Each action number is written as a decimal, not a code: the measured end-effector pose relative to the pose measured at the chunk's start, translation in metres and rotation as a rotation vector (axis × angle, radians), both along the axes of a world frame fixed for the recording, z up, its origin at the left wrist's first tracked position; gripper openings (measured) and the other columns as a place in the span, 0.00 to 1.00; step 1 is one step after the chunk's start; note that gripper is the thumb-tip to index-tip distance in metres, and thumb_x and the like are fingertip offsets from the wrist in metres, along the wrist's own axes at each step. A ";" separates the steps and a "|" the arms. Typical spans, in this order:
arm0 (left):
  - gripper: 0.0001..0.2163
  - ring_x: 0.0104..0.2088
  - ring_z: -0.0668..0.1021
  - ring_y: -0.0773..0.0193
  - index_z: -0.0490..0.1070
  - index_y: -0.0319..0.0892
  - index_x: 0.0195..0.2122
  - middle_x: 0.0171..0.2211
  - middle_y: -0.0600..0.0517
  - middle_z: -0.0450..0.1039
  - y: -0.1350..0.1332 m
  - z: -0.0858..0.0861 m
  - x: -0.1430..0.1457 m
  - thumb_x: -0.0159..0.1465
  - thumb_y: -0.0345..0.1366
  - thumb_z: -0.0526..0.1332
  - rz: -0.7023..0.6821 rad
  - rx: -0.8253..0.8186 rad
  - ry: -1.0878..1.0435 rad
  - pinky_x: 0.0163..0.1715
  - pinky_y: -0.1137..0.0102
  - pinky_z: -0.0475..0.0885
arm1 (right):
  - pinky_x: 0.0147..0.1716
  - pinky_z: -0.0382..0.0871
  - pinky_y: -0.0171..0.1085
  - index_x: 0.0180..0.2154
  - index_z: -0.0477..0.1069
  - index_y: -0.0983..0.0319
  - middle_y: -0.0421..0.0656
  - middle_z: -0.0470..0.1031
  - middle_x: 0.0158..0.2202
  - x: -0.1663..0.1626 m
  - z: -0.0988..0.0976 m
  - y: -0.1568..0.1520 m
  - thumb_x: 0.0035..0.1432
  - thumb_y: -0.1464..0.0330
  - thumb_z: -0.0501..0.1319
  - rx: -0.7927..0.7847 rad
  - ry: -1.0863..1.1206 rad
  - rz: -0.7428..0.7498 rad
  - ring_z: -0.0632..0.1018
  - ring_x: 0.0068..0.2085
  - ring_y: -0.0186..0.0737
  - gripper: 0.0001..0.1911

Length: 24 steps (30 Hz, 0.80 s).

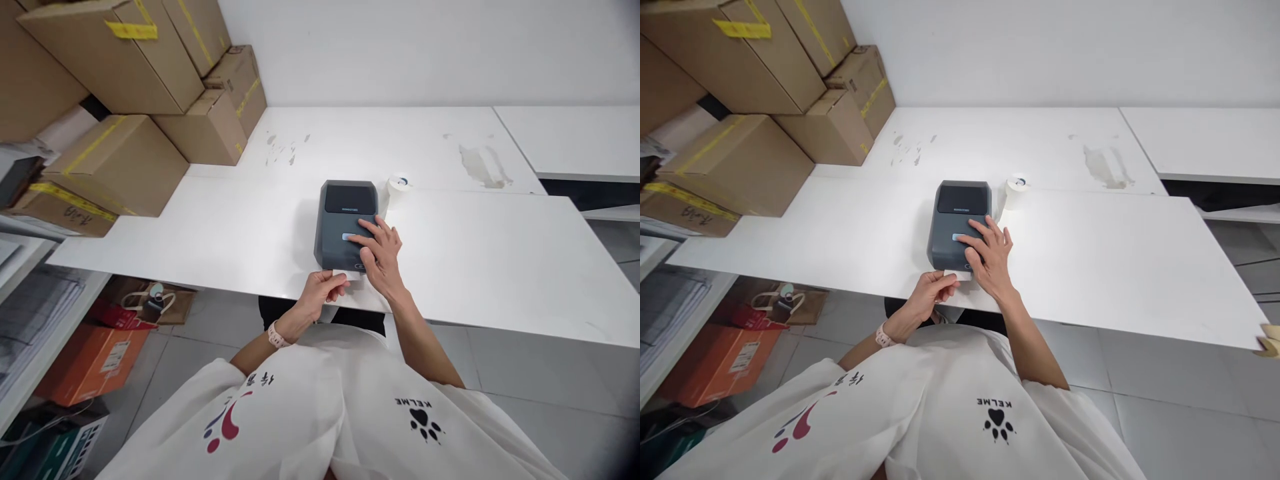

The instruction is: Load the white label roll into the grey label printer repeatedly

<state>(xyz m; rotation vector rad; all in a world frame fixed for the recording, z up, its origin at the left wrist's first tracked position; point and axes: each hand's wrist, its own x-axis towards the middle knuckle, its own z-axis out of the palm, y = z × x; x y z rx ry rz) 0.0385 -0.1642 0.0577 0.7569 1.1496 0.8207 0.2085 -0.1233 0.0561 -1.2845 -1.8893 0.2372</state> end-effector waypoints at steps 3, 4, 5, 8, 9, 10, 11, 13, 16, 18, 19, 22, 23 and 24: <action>0.17 0.20 0.65 0.72 0.77 0.41 0.22 0.19 0.54 0.70 -0.001 -0.002 0.000 0.52 0.51 0.71 -0.002 0.016 0.020 0.22 0.70 0.56 | 0.70 0.35 0.70 0.49 0.78 0.48 0.38 0.73 0.64 0.000 0.009 0.001 0.74 0.61 0.49 0.033 -0.128 -0.054 0.59 0.73 0.57 0.18; 0.17 0.20 0.66 0.72 0.77 0.41 0.22 0.20 0.54 0.71 -0.001 -0.003 0.000 0.52 0.51 0.71 -0.001 0.028 0.025 0.22 0.70 0.57 | 0.69 0.34 0.70 0.48 0.78 0.48 0.38 0.74 0.63 0.000 0.010 0.002 0.74 0.62 0.51 0.042 -0.152 -0.070 0.58 0.73 0.58 0.16; 0.17 0.19 0.66 0.72 0.77 0.41 0.23 0.20 0.54 0.71 -0.001 -0.004 0.000 0.52 0.51 0.71 -0.002 0.040 0.029 0.22 0.70 0.57 | 0.69 0.33 0.70 0.47 0.78 0.48 0.38 0.74 0.63 -0.001 0.011 0.003 0.73 0.61 0.52 0.043 -0.166 -0.075 0.58 0.73 0.58 0.15; 0.18 0.19 0.67 0.71 0.77 0.42 0.22 0.19 0.53 0.71 -0.003 -0.005 -0.003 0.55 0.53 0.68 -0.049 0.070 0.045 0.22 0.70 0.57 | 0.69 0.39 0.69 0.48 0.76 0.50 0.41 0.72 0.65 -0.003 0.003 0.000 0.73 0.58 0.52 0.023 -0.130 -0.052 0.59 0.73 0.58 0.14; 0.20 0.18 0.67 0.70 0.77 0.42 0.21 0.18 0.53 0.70 -0.004 -0.005 -0.005 0.57 0.55 0.66 -0.067 0.088 0.054 0.22 0.69 0.57 | 0.69 0.43 0.68 0.50 0.74 0.50 0.43 0.69 0.67 -0.003 -0.001 -0.003 0.72 0.57 0.52 0.023 -0.093 -0.040 0.58 0.73 0.58 0.15; 0.22 0.18 0.67 0.70 0.77 0.43 0.20 0.17 0.52 0.69 -0.005 -0.005 -0.009 0.60 0.56 0.63 -0.069 0.113 0.066 0.22 0.69 0.58 | 0.69 0.47 0.67 0.53 0.72 0.51 0.45 0.65 0.69 -0.003 -0.006 -0.007 0.72 0.56 0.50 0.035 -0.050 -0.033 0.58 0.73 0.59 0.17; 0.24 0.18 0.67 0.70 0.76 0.43 0.19 0.16 0.53 0.68 -0.006 -0.005 -0.014 0.62 0.57 0.61 -0.045 0.147 0.079 0.22 0.69 0.58 | 0.68 0.51 0.66 0.57 0.69 0.51 0.47 0.61 0.71 -0.003 -0.011 -0.012 0.72 0.55 0.49 0.051 -0.010 -0.033 0.57 0.74 0.59 0.19; 0.26 0.18 0.66 0.70 0.75 0.43 0.18 0.15 0.53 0.65 -0.004 -0.005 -0.025 0.65 0.56 0.57 0.072 0.220 0.116 0.22 0.68 0.58 | 0.66 0.54 0.66 0.65 0.59 0.51 0.51 0.54 0.74 -0.004 -0.015 -0.019 0.72 0.52 0.46 0.092 0.038 -0.051 0.56 0.74 0.62 0.26; 0.23 0.19 0.64 0.70 0.74 0.43 0.21 0.17 0.54 0.64 0.011 -0.002 -0.040 0.66 0.53 0.57 0.241 0.319 0.194 0.23 0.69 0.59 | 0.66 0.53 0.68 0.71 0.47 0.50 0.53 0.50 0.74 -0.007 -0.001 -0.016 0.71 0.48 0.40 0.156 0.029 -0.098 0.55 0.74 0.64 0.32; 0.17 0.23 0.68 0.68 0.76 0.43 0.27 0.22 0.53 0.69 0.030 0.000 -0.044 0.66 0.49 0.58 0.274 0.407 0.271 0.26 0.69 0.63 | 0.67 0.51 0.67 0.72 0.46 0.51 0.52 0.51 0.74 -0.008 0.021 0.003 0.71 0.46 0.36 0.196 0.033 -0.109 0.55 0.74 0.63 0.34; 0.14 0.27 0.71 0.67 0.77 0.44 0.32 0.27 0.52 0.72 0.041 0.001 -0.044 0.65 0.47 0.59 0.283 0.456 0.324 0.28 0.70 0.66 | 0.68 0.50 0.67 0.72 0.47 0.52 0.52 0.52 0.74 -0.008 0.034 0.018 0.71 0.45 0.35 0.217 0.051 -0.102 0.56 0.74 0.62 0.35; 0.18 0.48 0.77 0.58 0.73 0.46 0.53 0.51 0.45 0.76 0.076 0.005 -0.035 0.63 0.42 0.61 0.213 0.517 0.497 0.41 0.67 0.72 | 0.70 0.53 0.61 0.72 0.47 0.55 0.51 0.54 0.73 -0.004 0.073 0.074 0.70 0.41 0.34 0.255 0.148 -0.043 0.60 0.72 0.56 0.39; 0.22 0.54 0.76 0.55 0.69 0.46 0.58 0.58 0.44 0.73 0.087 0.005 -0.031 0.63 0.42 0.62 0.164 0.509 0.542 0.45 0.65 0.72 | 0.70 0.55 0.57 0.72 0.45 0.55 0.50 0.53 0.74 -0.003 0.084 0.093 0.70 0.41 0.34 0.245 0.176 -0.026 0.61 0.72 0.53 0.40; 0.25 0.58 0.74 0.52 0.66 0.46 0.61 0.62 0.43 0.70 0.096 0.006 -0.027 0.62 0.41 0.62 0.123 0.499 0.587 0.49 0.63 0.72 | 0.70 0.56 0.53 0.73 0.44 0.54 0.49 0.52 0.74 -0.002 0.094 0.111 0.70 0.41 0.34 0.241 0.195 -0.013 0.60 0.72 0.50 0.40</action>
